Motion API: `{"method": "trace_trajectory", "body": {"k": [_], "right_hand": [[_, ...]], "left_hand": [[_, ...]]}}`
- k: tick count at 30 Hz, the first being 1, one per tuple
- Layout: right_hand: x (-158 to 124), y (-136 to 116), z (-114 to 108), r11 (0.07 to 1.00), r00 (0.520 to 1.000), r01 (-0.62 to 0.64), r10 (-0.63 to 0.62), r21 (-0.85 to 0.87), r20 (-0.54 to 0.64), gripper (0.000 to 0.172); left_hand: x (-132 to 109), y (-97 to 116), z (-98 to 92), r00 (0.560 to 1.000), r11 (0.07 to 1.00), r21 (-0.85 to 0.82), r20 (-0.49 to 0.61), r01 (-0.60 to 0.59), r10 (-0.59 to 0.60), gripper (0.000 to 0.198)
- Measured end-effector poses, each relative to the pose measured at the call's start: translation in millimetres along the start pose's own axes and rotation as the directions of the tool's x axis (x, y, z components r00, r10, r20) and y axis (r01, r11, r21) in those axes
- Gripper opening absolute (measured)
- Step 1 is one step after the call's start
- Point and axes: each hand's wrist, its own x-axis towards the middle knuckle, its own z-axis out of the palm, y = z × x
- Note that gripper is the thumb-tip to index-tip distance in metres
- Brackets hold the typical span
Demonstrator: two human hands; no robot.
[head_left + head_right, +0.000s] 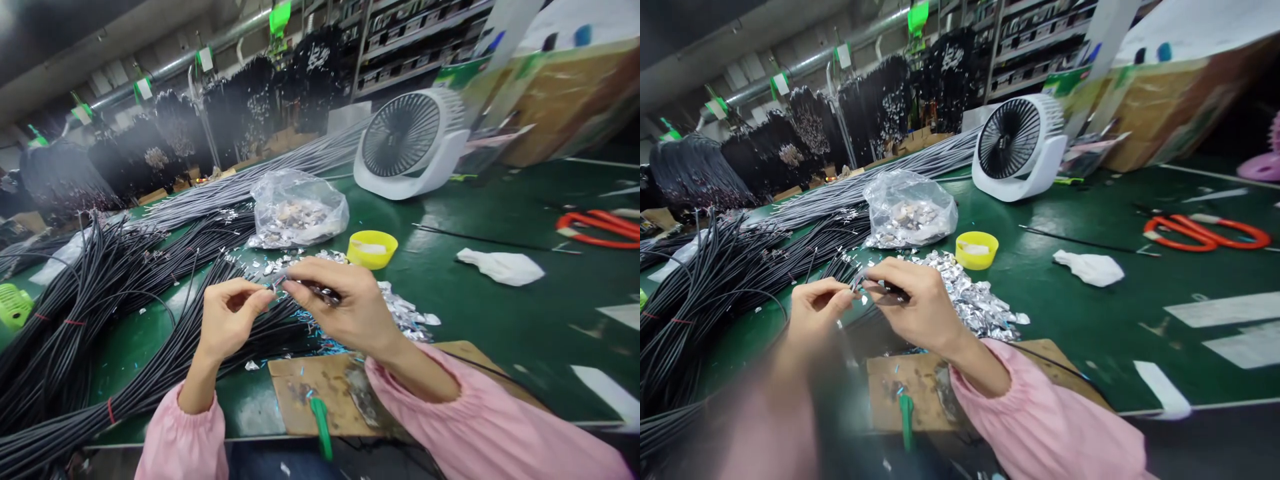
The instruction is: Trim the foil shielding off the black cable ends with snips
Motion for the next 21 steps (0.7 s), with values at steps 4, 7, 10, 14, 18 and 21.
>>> {"method": "trace_trajectory", "body": {"k": [4,7,10,14,18,21], "right_hand": [[0,0,-2,0.999,0.999,0.050,-0.050,-0.009,-0.011,0.011],[1,-1,-2,0.999,0.999,0.028,-0.027,0.025,-0.018,0.010],[1,-3,1,0.979,0.988,-0.147,0.151,0.139,-0.014,0.008],[1,-2,8,0.665,0.799,-0.591,0.561,0.457,0.217,0.014],[4,-2,8,0.377,0.640,-0.738,0.652,0.559,0.406,0.037],[5,-4,4,0.592,0.748,-0.656,0.591,0.468,0.302,0.042]], "left_hand": [[1,2,-1.8,1.000,1.000,-0.014,0.006,0.023,-0.023,0.019],[0,3,-3.0,0.999,0.999,-0.016,0.013,0.048,-0.048,0.018],[0,1,-2.9,0.998,0.998,-0.034,0.044,0.054,-0.052,0.017],[-1,-2,-1.1,0.997,0.996,-0.073,0.052,-0.046,0.050,0.017],[-3,-5,-1.2,0.968,0.963,0.110,-0.026,-0.245,0.249,0.015],[-4,-7,-1.9,0.924,0.909,0.233,-0.084,-0.345,0.372,0.010]]}}
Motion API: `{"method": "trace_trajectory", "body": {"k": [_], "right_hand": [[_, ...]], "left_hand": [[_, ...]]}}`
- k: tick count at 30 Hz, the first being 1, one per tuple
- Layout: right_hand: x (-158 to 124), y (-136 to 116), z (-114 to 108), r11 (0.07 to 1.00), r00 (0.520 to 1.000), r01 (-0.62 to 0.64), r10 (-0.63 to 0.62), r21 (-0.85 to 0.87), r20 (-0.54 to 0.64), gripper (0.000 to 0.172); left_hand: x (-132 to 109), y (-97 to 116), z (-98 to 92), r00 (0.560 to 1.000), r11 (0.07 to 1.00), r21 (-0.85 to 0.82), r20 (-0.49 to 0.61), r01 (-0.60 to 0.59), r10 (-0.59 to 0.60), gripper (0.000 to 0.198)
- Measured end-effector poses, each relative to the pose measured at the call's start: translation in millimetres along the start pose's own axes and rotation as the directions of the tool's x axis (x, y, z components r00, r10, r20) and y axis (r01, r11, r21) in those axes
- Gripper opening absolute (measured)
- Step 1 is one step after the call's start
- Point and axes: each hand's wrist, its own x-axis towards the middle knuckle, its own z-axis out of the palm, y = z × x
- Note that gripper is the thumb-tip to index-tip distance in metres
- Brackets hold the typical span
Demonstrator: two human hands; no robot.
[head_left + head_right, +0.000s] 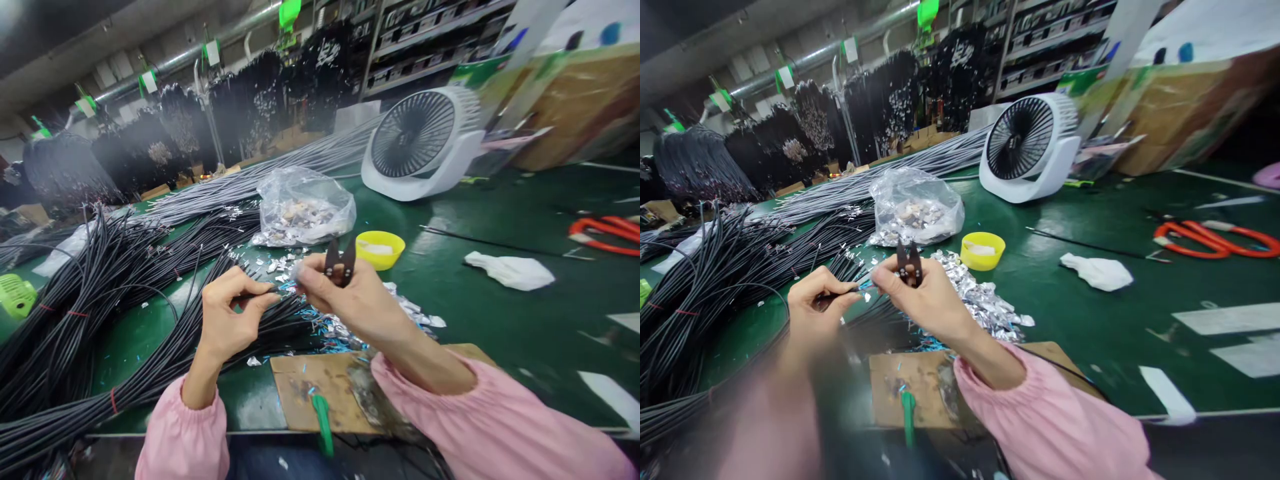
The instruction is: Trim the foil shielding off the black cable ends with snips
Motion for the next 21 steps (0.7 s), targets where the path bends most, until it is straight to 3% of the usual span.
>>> {"method": "trace_trajectory", "body": {"k": [3,7,9,13,17,21], "right_hand": [[-3,-1,1,0.932,0.967,0.238,-0.255,-0.273,-0.025,0.037],[-8,3,6,0.786,0.874,0.468,-0.479,-0.404,0.080,0.030],[-9,4,7,0.777,0.871,0.464,-0.489,-0.426,0.058,0.028],[-8,2,6,0.806,0.874,0.387,-0.476,-0.448,-0.103,0.019],[-8,0,6,0.753,0.840,0.441,-0.538,-0.488,-0.072,0.014],[-13,0,8,0.689,0.825,0.477,-0.565,-0.546,0.008,0.017]], "left_hand": [[-2,0,1.1,0.996,0.995,0.083,-0.056,-0.062,0.066,0.009],[-3,1,4.1,0.988,0.985,0.144,-0.111,-0.090,0.106,0.005],[-4,1,4.9,0.988,0.983,0.157,-0.108,-0.095,0.112,0.003],[-5,2,5.9,0.983,0.971,0.196,-0.098,-0.135,0.157,0.003],[-7,2,8.1,0.974,0.956,0.243,-0.114,-0.166,0.198,0.004],[-8,3,9.7,0.979,0.968,0.230,-0.148,-0.102,0.138,0.005]]}}
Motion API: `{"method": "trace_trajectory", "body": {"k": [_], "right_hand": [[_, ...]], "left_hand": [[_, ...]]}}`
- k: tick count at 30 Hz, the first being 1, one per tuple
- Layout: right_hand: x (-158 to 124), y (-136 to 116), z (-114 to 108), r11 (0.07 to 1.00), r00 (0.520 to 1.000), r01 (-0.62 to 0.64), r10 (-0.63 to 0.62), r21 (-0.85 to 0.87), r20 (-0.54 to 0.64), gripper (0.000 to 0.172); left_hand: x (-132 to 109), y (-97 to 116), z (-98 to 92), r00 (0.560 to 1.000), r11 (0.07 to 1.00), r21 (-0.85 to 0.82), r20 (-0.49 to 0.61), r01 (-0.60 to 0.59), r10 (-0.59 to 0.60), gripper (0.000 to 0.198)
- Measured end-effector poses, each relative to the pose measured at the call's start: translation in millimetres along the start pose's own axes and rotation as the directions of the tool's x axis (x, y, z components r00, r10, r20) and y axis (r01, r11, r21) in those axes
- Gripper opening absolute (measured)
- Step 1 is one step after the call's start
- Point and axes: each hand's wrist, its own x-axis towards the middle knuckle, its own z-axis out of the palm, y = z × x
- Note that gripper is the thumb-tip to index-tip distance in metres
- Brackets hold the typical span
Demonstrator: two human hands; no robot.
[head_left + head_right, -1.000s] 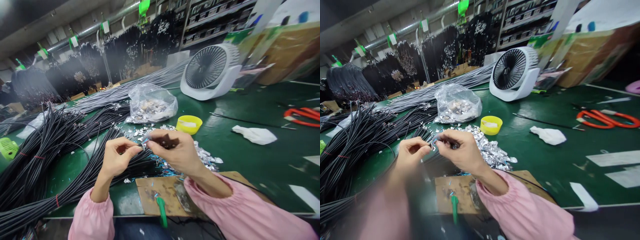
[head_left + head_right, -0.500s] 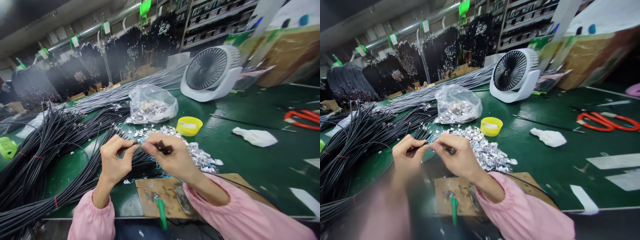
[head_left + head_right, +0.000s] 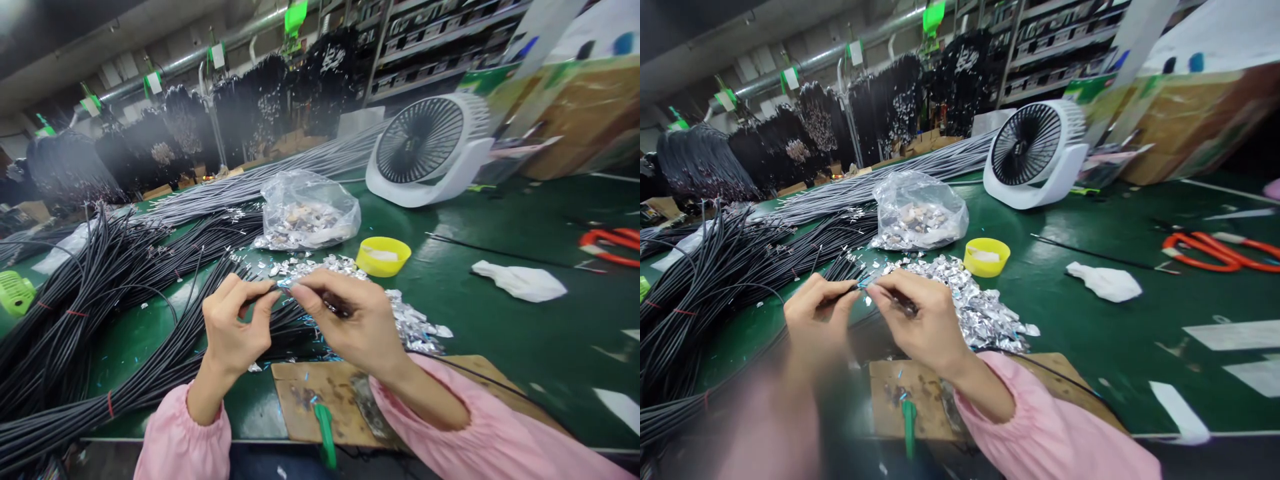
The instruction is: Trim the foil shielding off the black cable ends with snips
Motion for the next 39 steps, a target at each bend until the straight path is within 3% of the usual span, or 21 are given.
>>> {"method": "trace_trajectory", "body": {"k": [3,6,9,21,33,39], "right_hand": [[-3,1,1,0.999,0.998,0.051,-0.050,-0.012,0.038,0.018],[-4,5,2,1.000,0.999,-0.027,0.026,0.009,0.033,0.011],[-4,11,2,0.996,0.995,-0.093,0.092,0.013,0.028,0.023],[1,5,0,0.993,0.991,-0.086,0.077,0.080,0.110,0.022],[3,5,1,0.939,0.955,-0.267,0.227,0.218,0.192,0.030],[0,8,3,0.954,0.970,-0.241,0.236,0.176,0.050,0.022]], "left_hand": [[0,1,-0.7,0.999,1.000,0.000,0.015,0.030,-0.030,0.011],[1,1,-3.0,0.999,0.998,-0.024,0.011,0.051,-0.050,0.013],[2,1,-6.4,0.997,0.997,-0.033,-0.008,0.071,-0.071,0.013],[2,3,-10.0,0.996,0.995,-0.052,0.007,0.087,-0.086,0.015],[1,1,-9.5,1.000,0.999,0.044,-0.014,-0.005,0.005,0.013],[1,3,-6.2,0.999,0.993,0.112,-0.041,-0.026,0.031,0.016]]}}
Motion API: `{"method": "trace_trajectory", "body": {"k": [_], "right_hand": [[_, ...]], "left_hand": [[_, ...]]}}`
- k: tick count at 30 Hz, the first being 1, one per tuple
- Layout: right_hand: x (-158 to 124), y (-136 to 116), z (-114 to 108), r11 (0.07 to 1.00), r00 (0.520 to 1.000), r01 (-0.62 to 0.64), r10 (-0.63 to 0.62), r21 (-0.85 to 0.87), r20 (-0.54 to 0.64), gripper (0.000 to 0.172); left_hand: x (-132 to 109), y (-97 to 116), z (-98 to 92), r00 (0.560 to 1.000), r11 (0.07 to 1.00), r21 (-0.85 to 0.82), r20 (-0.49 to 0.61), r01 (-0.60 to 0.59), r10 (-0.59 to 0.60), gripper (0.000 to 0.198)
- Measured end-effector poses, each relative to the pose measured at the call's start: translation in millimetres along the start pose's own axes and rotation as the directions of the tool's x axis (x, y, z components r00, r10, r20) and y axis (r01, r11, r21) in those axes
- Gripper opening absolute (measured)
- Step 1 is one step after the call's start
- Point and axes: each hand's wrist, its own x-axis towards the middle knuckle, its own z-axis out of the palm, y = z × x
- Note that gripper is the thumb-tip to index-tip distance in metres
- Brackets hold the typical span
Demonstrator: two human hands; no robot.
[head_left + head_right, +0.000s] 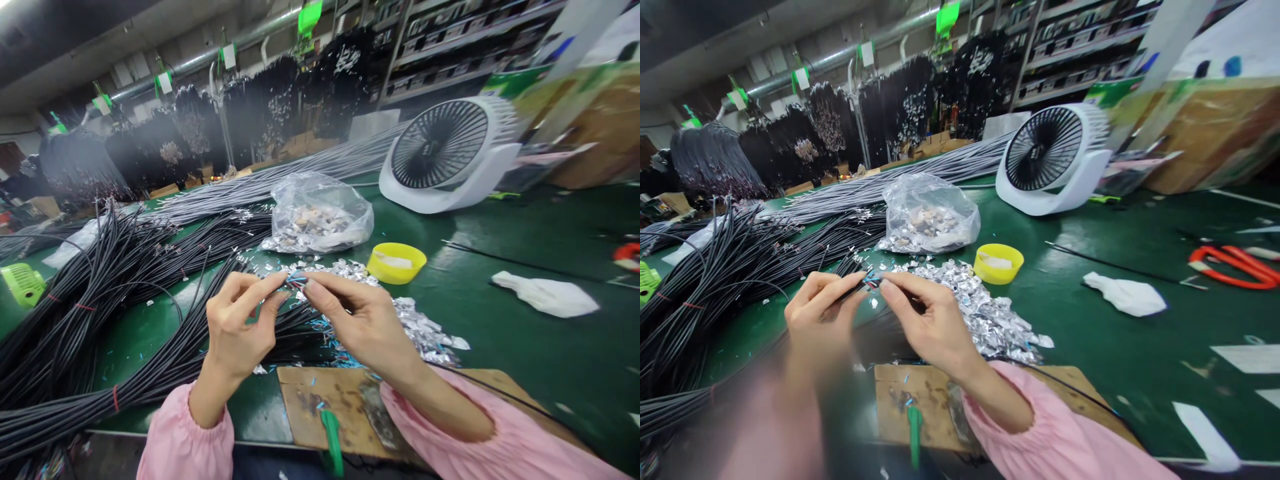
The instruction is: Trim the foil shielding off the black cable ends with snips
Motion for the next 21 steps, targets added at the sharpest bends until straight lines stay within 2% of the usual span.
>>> {"method": "trace_trajectory", "body": {"k": [4,6,10,13,16,17,18,19,21], "right_hand": [[-2,0,0,0.994,0.993,0.065,-0.072,-0.083,-0.088,0.015],[-3,-2,0,0.987,0.989,0.097,-0.110,-0.125,-0.100,0.014],[-3,-4,-1,0.972,0.984,0.140,-0.158,-0.187,-0.084,0.015],[-2,-4,-1,0.971,0.981,0.164,-0.179,-0.173,-0.072,0.013],[-1,-2,-2,0.983,0.987,0.145,-0.151,-0.114,-0.049,0.013],[0,-2,-2,0.988,0.991,0.122,-0.127,-0.097,-0.048,0.015],[1,-2,-3,0.992,0.994,0.092,-0.097,-0.083,-0.050,0.018],[2,-2,-3,0.995,0.997,0.060,-0.064,-0.075,-0.051,0.022],[4,-4,-5,0.997,0.999,0.018,-0.020,-0.069,-0.029,0.030]], "left_hand": [[0,0,-0.1,0.998,0.999,-0.018,-0.027,0.051,-0.052,0.006],[0,-1,-1.4,0.997,0.996,-0.045,0.019,0.081,-0.080,0.005],[5,-1,-5.6,0.971,0.976,-0.110,0.170,0.189,-0.169,0.022],[10,0,-8.5,0.906,0.912,-0.210,0.320,0.354,-0.278,0.035],[14,-1,-9.9,0.780,0.762,-0.326,0.518,0.560,-0.352,0.047],[15,-1,-10.0,0.751,0.726,-0.342,0.557,0.596,-0.355,0.048],[15,-1,-9.9,0.745,0.717,-0.346,0.565,0.605,-0.355,0.048],[15,-2,-9.8,0.762,0.736,-0.341,0.542,0.585,-0.354,0.047],[14,-2,-9.2,0.832,0.820,-0.302,0.447,0.486,-0.329,0.038]]}}
